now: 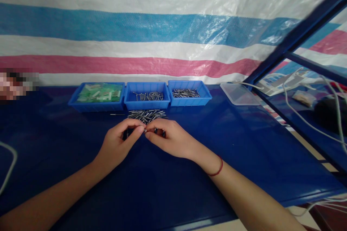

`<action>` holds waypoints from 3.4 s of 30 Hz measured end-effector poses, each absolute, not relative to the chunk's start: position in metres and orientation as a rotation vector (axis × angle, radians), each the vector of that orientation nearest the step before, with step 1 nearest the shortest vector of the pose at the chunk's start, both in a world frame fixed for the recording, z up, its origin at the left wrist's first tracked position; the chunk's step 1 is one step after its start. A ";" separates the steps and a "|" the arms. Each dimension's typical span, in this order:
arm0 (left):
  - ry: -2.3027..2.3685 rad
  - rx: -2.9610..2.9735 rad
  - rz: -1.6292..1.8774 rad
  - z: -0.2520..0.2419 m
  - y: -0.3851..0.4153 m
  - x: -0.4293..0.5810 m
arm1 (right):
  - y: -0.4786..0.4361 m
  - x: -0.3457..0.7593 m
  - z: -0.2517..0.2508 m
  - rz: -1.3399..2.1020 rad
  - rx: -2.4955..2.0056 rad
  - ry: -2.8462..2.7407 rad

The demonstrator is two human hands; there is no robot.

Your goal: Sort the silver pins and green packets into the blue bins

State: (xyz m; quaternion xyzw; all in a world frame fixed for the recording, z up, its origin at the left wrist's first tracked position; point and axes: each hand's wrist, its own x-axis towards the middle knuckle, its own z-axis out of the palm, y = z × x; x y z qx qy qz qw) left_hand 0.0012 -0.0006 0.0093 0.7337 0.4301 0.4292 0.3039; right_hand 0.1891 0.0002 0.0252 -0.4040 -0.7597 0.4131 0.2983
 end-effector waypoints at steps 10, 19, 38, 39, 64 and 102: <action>1.078 1.975 1.231 0.008 0.000 0.001 | 0.002 0.188 0.022 1.066 -1.111 -1.914; 1.103 1.968 1.221 0.003 0.002 0.000 | 0.006 0.191 0.018 0.997 -1.089 -1.634; 1.092 2.159 1.174 0.007 -0.002 0.001 | 0.003 0.193 0.030 1.037 -1.176 -1.268; 1.097 2.194 1.158 0.008 -0.002 0.002 | 0.008 0.197 0.029 1.084 -1.167 -1.098; 1.102 2.894 0.610 -0.001 -0.003 -0.001 | 0.012 0.194 0.024 0.963 -1.211 -1.644; 1.101 2.060 1.190 0.009 0.002 0.000 | 0.004 0.189 0.019 0.910 -1.047 -1.968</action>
